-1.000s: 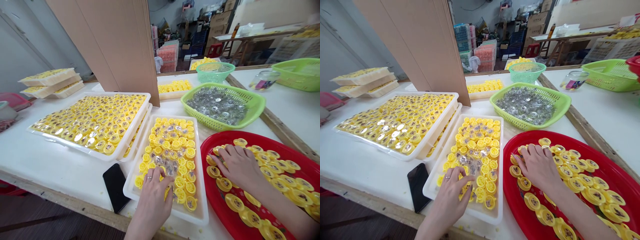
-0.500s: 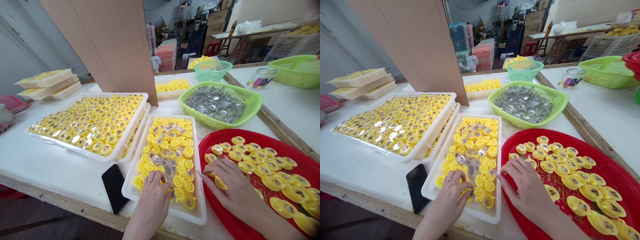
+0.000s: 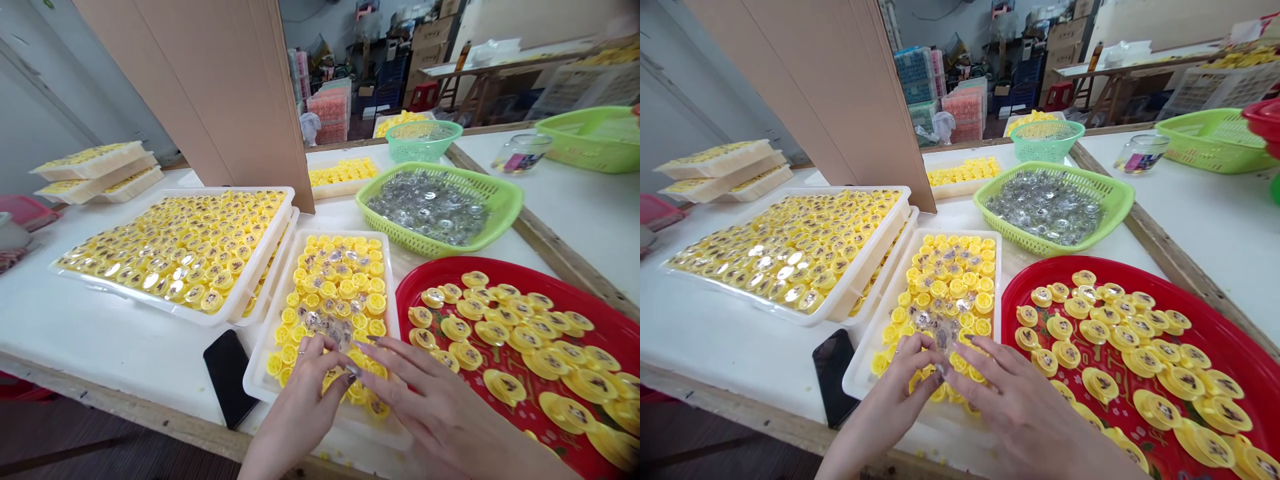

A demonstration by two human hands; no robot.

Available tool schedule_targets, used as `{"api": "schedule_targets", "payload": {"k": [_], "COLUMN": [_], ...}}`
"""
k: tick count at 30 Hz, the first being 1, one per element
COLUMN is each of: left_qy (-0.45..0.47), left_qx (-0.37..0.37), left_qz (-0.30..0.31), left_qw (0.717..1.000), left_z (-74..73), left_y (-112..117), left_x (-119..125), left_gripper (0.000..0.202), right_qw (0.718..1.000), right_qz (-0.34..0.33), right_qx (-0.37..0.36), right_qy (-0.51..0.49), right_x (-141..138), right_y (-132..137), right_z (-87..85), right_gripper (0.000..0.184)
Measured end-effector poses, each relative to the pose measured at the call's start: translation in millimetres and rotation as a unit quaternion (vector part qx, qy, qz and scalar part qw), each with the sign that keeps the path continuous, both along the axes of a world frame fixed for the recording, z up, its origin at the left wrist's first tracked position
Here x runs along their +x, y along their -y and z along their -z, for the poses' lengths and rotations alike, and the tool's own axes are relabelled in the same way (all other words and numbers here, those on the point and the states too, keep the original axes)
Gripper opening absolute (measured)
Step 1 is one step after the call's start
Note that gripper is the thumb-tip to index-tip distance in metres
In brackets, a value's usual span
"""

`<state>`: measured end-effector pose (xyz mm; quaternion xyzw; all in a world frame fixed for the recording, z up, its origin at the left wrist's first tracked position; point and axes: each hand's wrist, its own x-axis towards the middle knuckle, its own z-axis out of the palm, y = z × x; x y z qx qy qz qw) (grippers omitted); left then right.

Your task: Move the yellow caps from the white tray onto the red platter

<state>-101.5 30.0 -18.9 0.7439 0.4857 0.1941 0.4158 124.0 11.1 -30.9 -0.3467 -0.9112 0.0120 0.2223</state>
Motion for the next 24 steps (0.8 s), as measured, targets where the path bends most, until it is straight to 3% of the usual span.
{"api": "schedule_targets", "payload": {"k": [4, 8, 10, 12, 17, 24], "left_qy": [0.053, -0.072, -0.167, -0.231, -0.294, -0.312], "left_qx": [-0.007, 0.054, 0.09, 0.113, 0.131, 0.145], "left_qz": [0.028, -0.026, -0.046, -0.048, -0.053, -0.073], "left_qw": [0.998, 0.996, 0.981, 0.965, 0.945, 0.936], "left_z": [-2.1, 4.1, 8.0, 10.8, 12.8, 12.5], "left_y": [-1.4, -2.7, -2.1, -0.5, -0.2, -11.7], "left_x": [3.3, 10.2, 17.2, 25.7, 38.9, 38.2], "left_gripper": [0.019, 0.024, 0.026, 0.026, 0.029, 0.023], "right_qw": [0.996, 0.97, 0.949, 0.938, 0.941, 0.936], "right_qz": [-0.027, 0.118, 0.197, 0.229, 0.218, 0.221], "right_qx": [0.028, -0.029, -0.065, -0.085, -0.072, -0.1], "right_qy": [-0.082, -0.212, -0.238, -0.245, -0.248, -0.254], "right_x": [1.8, 8.5, 12.6, 15.9, 18.0, 20.8], "right_y": [0.5, 1.2, 3.1, 5.3, 7.8, 7.6], "right_z": [-4.6, -14.4, -15.3, -13.9, -11.1, -3.6], "right_gripper": [0.034, 0.02, 0.015, 0.013, 0.017, 0.022]}}
